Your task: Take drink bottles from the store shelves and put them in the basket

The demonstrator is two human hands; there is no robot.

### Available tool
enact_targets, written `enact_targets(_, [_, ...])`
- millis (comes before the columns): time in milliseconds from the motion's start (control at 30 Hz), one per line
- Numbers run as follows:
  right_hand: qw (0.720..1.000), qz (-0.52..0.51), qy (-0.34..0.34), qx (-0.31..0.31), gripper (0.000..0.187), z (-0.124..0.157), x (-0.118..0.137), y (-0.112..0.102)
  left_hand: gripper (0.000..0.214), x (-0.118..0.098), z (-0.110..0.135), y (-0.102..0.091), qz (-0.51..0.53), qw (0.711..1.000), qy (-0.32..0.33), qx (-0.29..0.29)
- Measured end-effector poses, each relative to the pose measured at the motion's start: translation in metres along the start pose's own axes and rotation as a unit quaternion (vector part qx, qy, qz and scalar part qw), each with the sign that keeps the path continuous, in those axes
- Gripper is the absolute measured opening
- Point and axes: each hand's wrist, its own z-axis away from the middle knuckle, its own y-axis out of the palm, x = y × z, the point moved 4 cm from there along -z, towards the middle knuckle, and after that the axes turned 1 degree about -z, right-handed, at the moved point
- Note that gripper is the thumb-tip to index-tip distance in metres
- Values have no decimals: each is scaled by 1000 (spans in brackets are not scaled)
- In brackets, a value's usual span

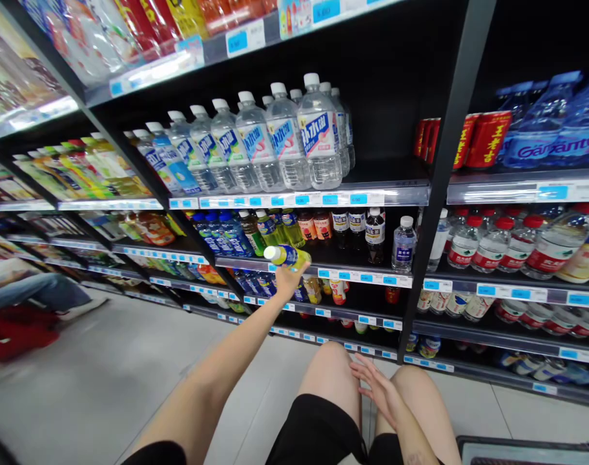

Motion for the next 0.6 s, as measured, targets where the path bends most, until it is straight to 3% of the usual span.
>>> enact_targets(100, [1000, 7, 0, -16, 69, -4, -3, -1, 62, 3, -32, 0, -28, 997, 60, -32])
enact_targets(200, [999, 15, -5, -27, 68, -9, -9, -4, 72, 8, -42, 6, -39, 995, 89, -21])
enact_targets(367, [1000, 6, -12, -26, 67, -12, -15, -7, 64, 9, -52, 27, -187, 979, 56, 64])
enact_targets(467, [1000, 5, -13, -28, 64, -10, -13, -8, 74, 5, -65, 34, -270, 957, 32, 98])
enact_targets(600, [1000, -2, -9, -28, 65, -7, -8, -7, 84, 13, -85, 31, -264, 957, -31, 119])
